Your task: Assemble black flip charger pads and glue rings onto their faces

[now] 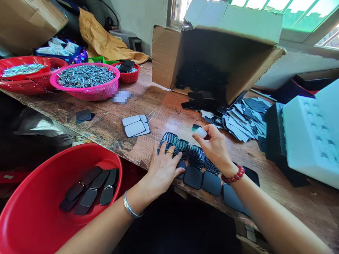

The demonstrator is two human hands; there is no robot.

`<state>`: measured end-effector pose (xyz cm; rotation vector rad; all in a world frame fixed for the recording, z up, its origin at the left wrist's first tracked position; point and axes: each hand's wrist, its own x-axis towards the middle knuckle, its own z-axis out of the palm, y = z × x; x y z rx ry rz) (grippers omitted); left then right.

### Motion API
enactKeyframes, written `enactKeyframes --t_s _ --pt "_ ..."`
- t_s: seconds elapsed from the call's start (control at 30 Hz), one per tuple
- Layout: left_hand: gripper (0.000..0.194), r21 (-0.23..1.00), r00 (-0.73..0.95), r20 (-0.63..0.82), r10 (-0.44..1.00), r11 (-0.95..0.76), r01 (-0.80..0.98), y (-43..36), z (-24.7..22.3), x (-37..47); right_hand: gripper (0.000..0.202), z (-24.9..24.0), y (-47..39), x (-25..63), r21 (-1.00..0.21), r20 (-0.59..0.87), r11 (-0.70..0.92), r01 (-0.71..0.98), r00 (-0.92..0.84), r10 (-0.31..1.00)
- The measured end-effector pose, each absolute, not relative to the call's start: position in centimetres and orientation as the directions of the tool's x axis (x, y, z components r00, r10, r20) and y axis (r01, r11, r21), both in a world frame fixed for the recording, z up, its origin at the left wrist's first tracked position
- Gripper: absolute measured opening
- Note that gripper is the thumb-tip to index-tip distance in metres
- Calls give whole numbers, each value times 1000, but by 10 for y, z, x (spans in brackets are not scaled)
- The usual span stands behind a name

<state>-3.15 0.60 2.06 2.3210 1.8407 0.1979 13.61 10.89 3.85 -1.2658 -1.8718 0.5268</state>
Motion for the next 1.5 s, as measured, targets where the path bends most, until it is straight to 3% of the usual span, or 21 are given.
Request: enactKeyframes --t_s 0.27,0.6,0.77,0.9,1.1,1.5 --pt "49 202 229 48 972 -234 951 5 17 -32 22 37 90 135 -774 280 340 534 -194 940" --pt "49 243 228 54 972 -234 941 2 21 -31 23 28 108 113 -812 275 305 499 -134 952" --pt "60 309 183 77 980 -198 930 3 20 -44 33 29 124 120 -940 126 140 312 -64 990" --pt "49 295 99 133 986 -134 946 6 15 -62 35 26 132 113 -964 127 130 230 -27 991" --pt "49 269 105 33 994 -110 957 7 14 -68 38 15 146 90 -956 185 181 233 -5 983" --pt "49 218 141 85 986 -157 963 6 12 -71 27 17 149 81 -866 280 276 418 -54 958"
